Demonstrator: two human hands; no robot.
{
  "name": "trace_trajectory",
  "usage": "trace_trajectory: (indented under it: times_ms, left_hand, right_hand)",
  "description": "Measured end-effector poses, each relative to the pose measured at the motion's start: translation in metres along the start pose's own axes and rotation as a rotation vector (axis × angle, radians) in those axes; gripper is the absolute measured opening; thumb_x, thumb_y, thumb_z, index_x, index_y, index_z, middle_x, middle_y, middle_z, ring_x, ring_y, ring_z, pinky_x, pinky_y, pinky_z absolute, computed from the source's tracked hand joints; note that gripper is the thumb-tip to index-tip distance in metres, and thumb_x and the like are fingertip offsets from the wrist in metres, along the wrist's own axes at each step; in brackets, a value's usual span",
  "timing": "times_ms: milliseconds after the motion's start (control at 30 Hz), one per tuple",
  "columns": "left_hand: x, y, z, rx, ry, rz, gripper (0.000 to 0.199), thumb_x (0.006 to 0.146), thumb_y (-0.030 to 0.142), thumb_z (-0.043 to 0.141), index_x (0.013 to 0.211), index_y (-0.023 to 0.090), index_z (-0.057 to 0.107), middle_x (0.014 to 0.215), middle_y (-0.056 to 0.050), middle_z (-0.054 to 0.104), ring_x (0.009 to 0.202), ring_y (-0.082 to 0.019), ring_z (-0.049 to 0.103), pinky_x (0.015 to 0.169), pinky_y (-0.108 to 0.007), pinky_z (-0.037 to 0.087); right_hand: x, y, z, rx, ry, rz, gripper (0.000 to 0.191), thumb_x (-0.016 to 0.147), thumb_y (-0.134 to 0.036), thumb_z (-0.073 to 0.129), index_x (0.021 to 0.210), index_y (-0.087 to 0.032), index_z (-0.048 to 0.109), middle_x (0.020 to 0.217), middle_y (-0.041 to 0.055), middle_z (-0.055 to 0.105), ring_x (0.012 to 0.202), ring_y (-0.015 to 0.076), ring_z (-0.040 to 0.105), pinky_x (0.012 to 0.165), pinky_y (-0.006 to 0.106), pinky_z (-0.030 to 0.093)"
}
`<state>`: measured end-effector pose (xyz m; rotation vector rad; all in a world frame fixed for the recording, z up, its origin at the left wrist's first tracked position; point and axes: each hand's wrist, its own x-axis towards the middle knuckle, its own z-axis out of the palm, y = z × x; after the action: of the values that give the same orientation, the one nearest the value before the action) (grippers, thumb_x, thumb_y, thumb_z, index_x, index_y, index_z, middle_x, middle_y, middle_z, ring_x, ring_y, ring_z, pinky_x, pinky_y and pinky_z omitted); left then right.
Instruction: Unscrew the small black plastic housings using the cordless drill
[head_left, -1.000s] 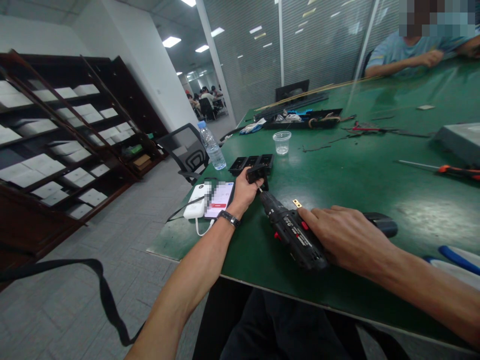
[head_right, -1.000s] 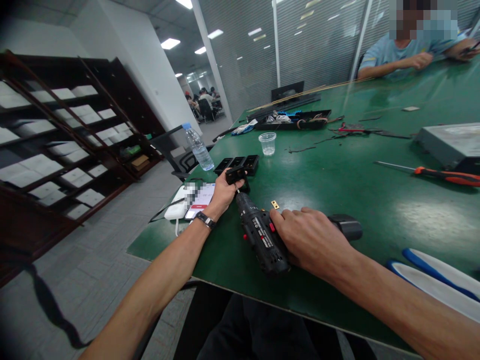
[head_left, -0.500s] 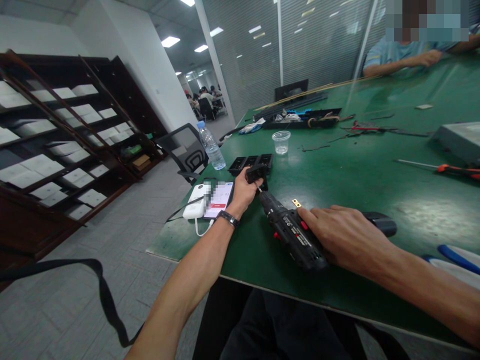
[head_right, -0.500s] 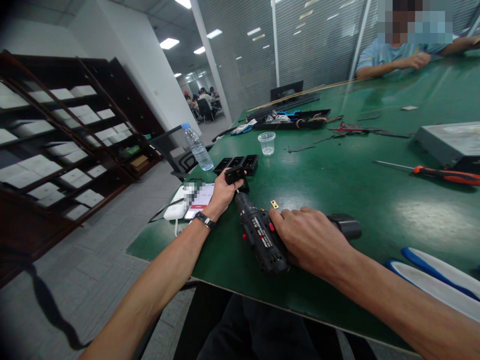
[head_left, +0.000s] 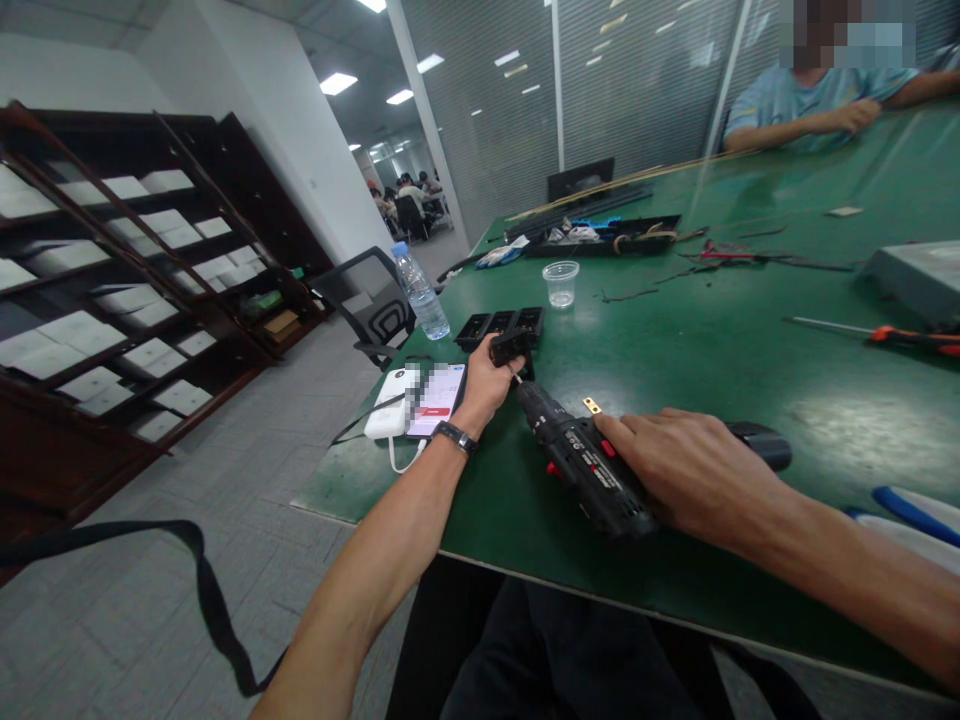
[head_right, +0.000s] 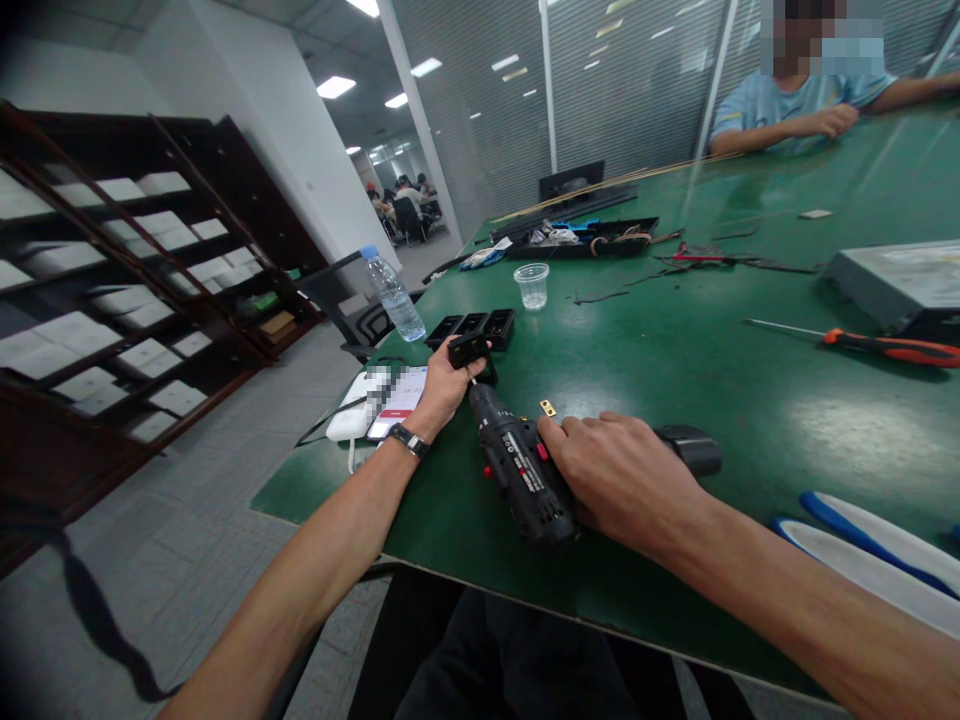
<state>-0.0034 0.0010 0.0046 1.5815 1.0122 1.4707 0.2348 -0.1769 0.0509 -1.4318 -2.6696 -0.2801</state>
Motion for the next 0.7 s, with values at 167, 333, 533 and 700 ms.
trace_trajectory:
  times_ms: [167, 333, 533, 700]
  left_hand:
    - [0.001, -0.003, 0.0, -0.017, -0.02, -0.008, 0.033, 0.072, 0.015, 0.082, 0.103, 0.019, 0.07, 0.105, -0.004, 0.078, 0.099, -0.02, 0.069, 0.092, -0.031, 0.053]
    - [0.003, -0.003, -0.001, -0.024, -0.004, -0.036, 0.037, 0.071, 0.017, 0.084, 0.105, 0.019, 0.069, 0.107, -0.004, 0.079, 0.102, -0.021, 0.071, 0.097, -0.035, 0.054]
    - [0.004, -0.005, 0.0, -0.051, 0.012, -0.04, 0.037, 0.072, 0.019, 0.086, 0.105, 0.019, 0.069, 0.109, -0.005, 0.079, 0.103, -0.022, 0.07, 0.099, -0.036, 0.055]
    - [0.004, -0.007, 0.0, -0.028, 0.011, -0.026, 0.035, 0.073, 0.018, 0.085, 0.105, 0.018, 0.07, 0.104, -0.003, 0.079, 0.099, -0.02, 0.07, 0.094, -0.033, 0.055]
  right_hand:
    - [0.001, 0.006, -0.007, 0.101, -0.072, 0.099, 0.047, 0.086, -0.018, 0.067, 0.133, -0.02, 0.059, 0.103, 0.0078, 0.081, 0.091, 0.0316, 0.079, 0.065, 0.037, 0.036]
    - [0.0, 0.008, -0.006, 0.122, -0.04, 0.114, 0.047, 0.084, -0.017, 0.066, 0.131, -0.021, 0.062, 0.108, 0.0089, 0.081, 0.092, 0.0329, 0.078, 0.067, 0.037, 0.039]
    - [-0.004, 0.018, 0.003, 0.106, 0.104, 0.129, 0.055, 0.082, -0.024, 0.068, 0.136, -0.023, 0.065, 0.112, 0.0099, 0.081, 0.087, 0.0328, 0.076, 0.067, 0.038, 0.039]
    - [-0.001, 0.017, 0.003, 0.109, 0.057, 0.114, 0.053, 0.085, -0.02, 0.064, 0.138, -0.022, 0.065, 0.112, 0.0097, 0.08, 0.09, 0.0323, 0.076, 0.07, 0.038, 0.042]
